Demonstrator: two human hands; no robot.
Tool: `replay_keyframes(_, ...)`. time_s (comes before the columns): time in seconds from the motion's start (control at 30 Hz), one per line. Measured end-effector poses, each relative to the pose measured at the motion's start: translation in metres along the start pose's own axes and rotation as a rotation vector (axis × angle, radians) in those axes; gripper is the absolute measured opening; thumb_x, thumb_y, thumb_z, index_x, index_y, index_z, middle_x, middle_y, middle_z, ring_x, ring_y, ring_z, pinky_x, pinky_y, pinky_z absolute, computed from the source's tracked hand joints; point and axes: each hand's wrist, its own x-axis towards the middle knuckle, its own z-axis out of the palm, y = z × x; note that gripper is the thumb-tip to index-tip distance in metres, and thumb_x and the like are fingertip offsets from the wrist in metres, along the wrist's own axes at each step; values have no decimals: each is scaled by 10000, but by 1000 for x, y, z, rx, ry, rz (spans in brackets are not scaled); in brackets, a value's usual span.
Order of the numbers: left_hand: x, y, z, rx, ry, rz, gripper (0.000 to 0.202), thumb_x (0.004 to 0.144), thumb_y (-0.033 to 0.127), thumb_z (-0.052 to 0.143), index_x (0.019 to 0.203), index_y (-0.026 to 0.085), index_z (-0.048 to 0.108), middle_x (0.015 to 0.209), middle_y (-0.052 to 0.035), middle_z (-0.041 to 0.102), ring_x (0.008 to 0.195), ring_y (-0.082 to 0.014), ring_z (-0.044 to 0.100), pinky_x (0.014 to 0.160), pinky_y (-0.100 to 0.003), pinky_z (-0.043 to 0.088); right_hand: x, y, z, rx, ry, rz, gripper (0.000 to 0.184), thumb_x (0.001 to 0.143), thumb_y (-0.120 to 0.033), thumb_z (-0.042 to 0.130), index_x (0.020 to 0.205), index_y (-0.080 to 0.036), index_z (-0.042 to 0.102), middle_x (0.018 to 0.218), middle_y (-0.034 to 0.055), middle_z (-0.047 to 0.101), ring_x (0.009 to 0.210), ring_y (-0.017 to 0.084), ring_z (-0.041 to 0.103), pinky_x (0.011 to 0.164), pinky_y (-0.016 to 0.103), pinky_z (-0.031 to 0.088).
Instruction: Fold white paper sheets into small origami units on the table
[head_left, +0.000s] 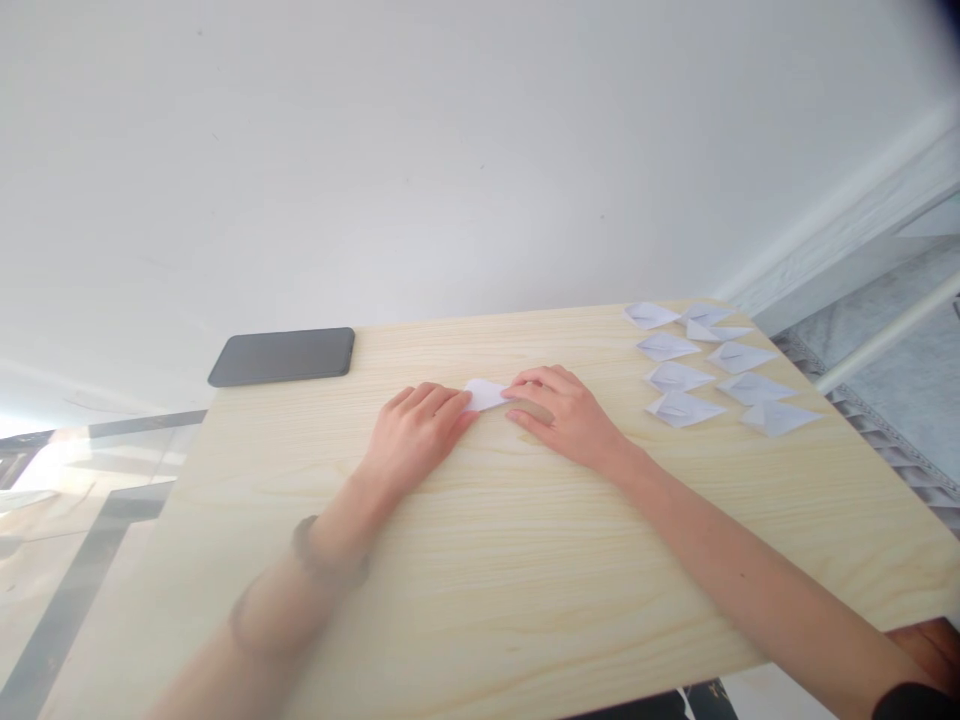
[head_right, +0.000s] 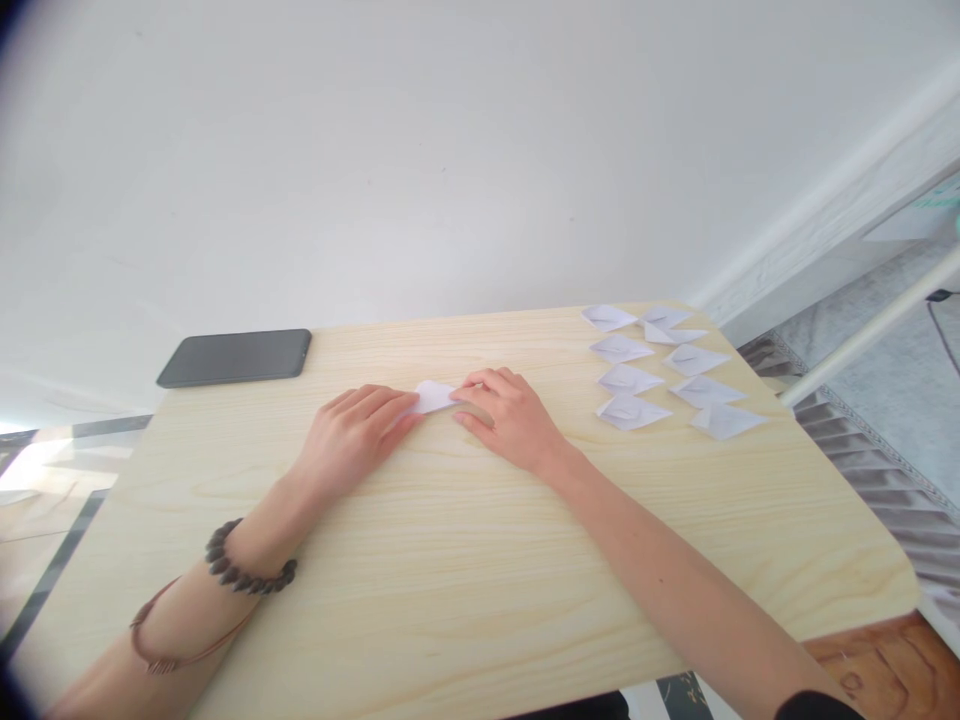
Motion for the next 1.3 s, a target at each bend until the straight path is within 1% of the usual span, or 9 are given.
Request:
replay_keyframes(0.13, -1, -1, 0, -29, 61, 32, 142, 845, 248, 513, 928, 181, 607, 885, -26, 677, 816, -173, 615, 707, -300, 469, 1, -2, 3, -84, 62, -49, 176, 842, -222, 510, 917, -242, 667, 916, 26, 637, 841, 157, 508, 761, 311, 405)
replay_keyframes(0.27, 0, -1, 0, -45, 133, 77, 116, 819, 201, 536, 914, 190, 603, 950, -30, 674, 976, -205, 591, 790, -326, 462, 2, -5, 2, -130, 122, -98, 163, 835, -202, 522, 882, -243, 673, 889, 17, 654, 827, 155, 504, 730, 307, 382)
replay_keyframes(0.33, 2, -1, -1, -51, 148, 120, 102, 803, 170, 544, 886, 191, 601, 975, -25, 669, 1013, -217, 573, 815, -344, 451, 2, -7, 2, -131, 140, -115, 156, 829, -197, 531, 883, -240, 671, 891, 15, 656, 825, 155, 500, 727, 305, 376)
replay_keyframes(0.4, 3, -1, -3, -60, 148, 151, 103, 791, 143, 548, 865, 192, 599, 938, -15, 674, 978, -214, 580, 803, -347, 446, 2, -10, 2, -120, 150, -135, 149, 825, -192, 536, 884, -235, 666, 893, 13, 657, 827, 153, 500, 728, 304, 372)
replay_keyframes(0.5, 4, -1, -4, -81, 152, 158, 121, 782, 126, 553, 870, 196, 597, 869, -6, 675, 917, -199, 583, 762, -335, 441, 3, -15, 4, -92, 160, -157, 133, 825, -189, 538, 876, -224, 656, 882, 9, 657, 825, 146, 507, 728, 301, 367)
replay_keyframes(0.8, 5, 3, -5, -178, 172, 172, 90, 779, 135, 546, 834, 192, 590, 795, -7, 662, 864, -174, 576, 734, -312, 426, 3, -23, 8, -47, 179, -195, 92, 825, -203, 544, 841, -209, 635, 847, 11, 651, 803, 137, 507, 729, 298, 357)
replay_keyframes(1.0, 5, 4, -5, -207, 184, 145, 68, 761, 132, 543, 760, 194, 571, 757, -4, 655, 854, -177, 572, 733, -320, 418, 4, -28, 4, -78, 123, -218, 149, 854, -170, 482, 859, -207, 627, 869, 13, 655, 815, 142, 509, 723, 299, 353)
replay_keyframes(1.13, 4, 0, -6, -201, 188, 124, 79, 754, 130, 539, 741, 202, 571, 729, 5, 649, 847, -174, 571, 745, -328, 414, 5, -25, -2, -101, 86, -195, 172, 865, -165, 462, 856, -221, 625, 876, 0, 662, 829, 142, 510, 734, 303, 350)
replay_keyframes(1.3, 1, -7, -8, -193, 180, 119, 90, 753, 128, 539, 740, 208, 577, 737, 7, 651, 847, -171, 574, 765, -338, 409, 2, -12, -8, -108, 82, -183, 149, 858, -174, 482, 860, -227, 621, 887, -3, 662, 851, 145, 503, 747, 308, 351)
